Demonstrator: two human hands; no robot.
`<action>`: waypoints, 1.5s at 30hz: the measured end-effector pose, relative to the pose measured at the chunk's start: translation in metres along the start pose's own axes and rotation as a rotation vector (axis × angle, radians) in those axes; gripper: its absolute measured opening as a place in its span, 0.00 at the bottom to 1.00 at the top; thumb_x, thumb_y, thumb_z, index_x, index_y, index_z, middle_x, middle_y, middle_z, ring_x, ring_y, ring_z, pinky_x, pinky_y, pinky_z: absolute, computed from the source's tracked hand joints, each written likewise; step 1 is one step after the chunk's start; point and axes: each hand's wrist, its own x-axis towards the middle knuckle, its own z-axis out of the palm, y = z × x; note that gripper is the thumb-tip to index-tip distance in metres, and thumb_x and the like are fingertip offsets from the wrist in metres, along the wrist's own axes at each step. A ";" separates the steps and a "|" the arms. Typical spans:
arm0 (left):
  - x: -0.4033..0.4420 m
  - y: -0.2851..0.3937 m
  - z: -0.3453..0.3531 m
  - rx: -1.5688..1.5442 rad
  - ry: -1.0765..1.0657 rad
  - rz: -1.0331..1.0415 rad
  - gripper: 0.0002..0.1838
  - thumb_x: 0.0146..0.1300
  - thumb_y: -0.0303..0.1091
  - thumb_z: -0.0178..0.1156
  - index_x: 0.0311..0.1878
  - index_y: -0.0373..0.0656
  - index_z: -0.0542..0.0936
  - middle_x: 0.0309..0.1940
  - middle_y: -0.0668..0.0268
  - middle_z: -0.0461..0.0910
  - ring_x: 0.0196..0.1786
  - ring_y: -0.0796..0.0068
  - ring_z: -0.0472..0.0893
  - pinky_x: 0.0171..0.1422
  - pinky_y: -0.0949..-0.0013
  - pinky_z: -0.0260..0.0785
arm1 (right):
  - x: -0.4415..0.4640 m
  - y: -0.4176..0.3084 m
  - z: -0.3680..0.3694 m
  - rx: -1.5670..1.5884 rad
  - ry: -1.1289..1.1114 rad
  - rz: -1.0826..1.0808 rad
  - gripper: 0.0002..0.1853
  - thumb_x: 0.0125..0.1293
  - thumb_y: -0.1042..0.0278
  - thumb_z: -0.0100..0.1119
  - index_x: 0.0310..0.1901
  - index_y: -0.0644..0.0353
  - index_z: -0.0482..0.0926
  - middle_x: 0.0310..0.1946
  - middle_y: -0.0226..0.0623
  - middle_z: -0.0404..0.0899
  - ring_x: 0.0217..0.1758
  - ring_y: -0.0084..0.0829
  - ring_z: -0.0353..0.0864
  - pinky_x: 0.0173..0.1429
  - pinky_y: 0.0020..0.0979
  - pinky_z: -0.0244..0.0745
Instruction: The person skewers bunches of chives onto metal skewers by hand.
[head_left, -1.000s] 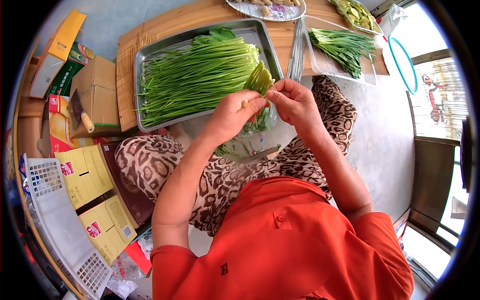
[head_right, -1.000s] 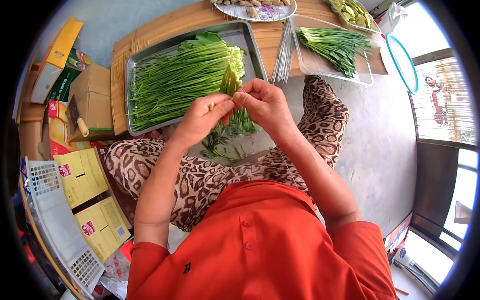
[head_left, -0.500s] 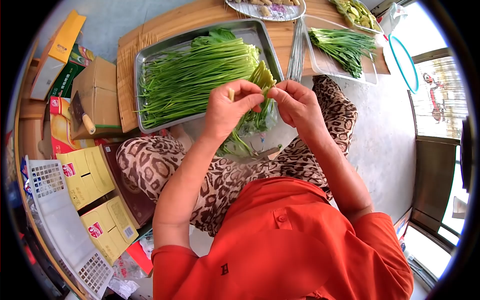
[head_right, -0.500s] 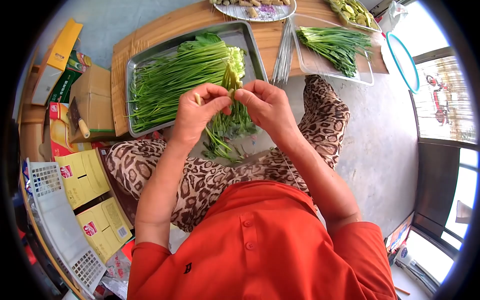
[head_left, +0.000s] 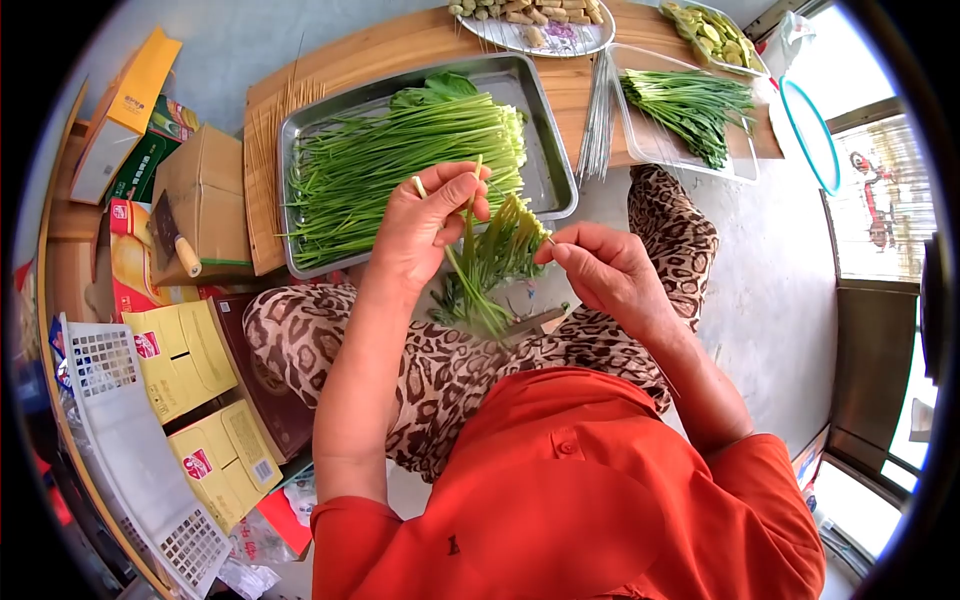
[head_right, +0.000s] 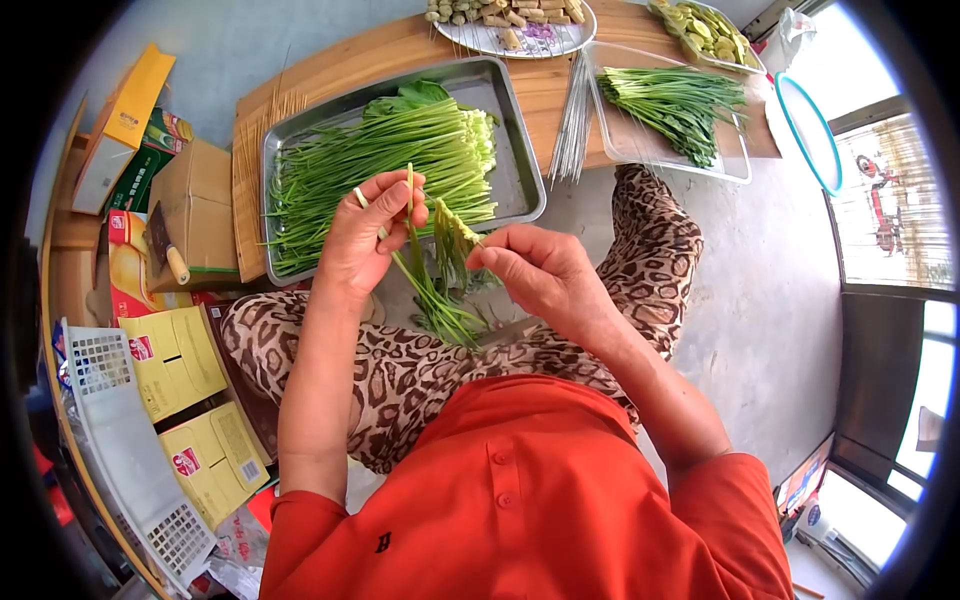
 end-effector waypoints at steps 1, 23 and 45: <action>-0.001 0.000 0.000 -0.005 -0.001 -0.004 0.12 0.62 0.35 0.63 0.45 0.40 0.80 0.31 0.70 0.80 0.30 0.84 0.77 0.19 0.85 0.53 | 0.000 -0.001 0.000 0.002 0.001 0.001 0.12 0.72 0.64 0.50 0.43 0.65 0.79 0.14 0.16 0.61 0.15 0.09 0.54 0.20 0.16 0.46; -0.002 0.000 0.001 -0.026 -0.021 -0.024 0.11 0.61 0.33 0.65 0.44 0.39 0.81 0.34 0.67 0.82 0.28 0.82 0.79 0.19 0.85 0.54 | 0.000 -0.004 0.000 0.021 -0.015 0.029 0.12 0.71 0.62 0.53 0.42 0.62 0.79 0.18 0.13 0.60 0.20 0.08 0.55 0.23 0.16 0.48; -0.003 0.005 -0.003 0.087 -0.063 -0.009 0.08 0.61 0.29 0.63 0.42 0.38 0.81 0.33 0.66 0.82 0.29 0.82 0.79 0.19 0.86 0.56 | 0.000 -0.001 0.001 -0.021 -0.001 0.019 0.12 0.72 0.64 0.50 0.42 0.64 0.79 0.14 0.15 0.60 0.15 0.09 0.53 0.20 0.16 0.45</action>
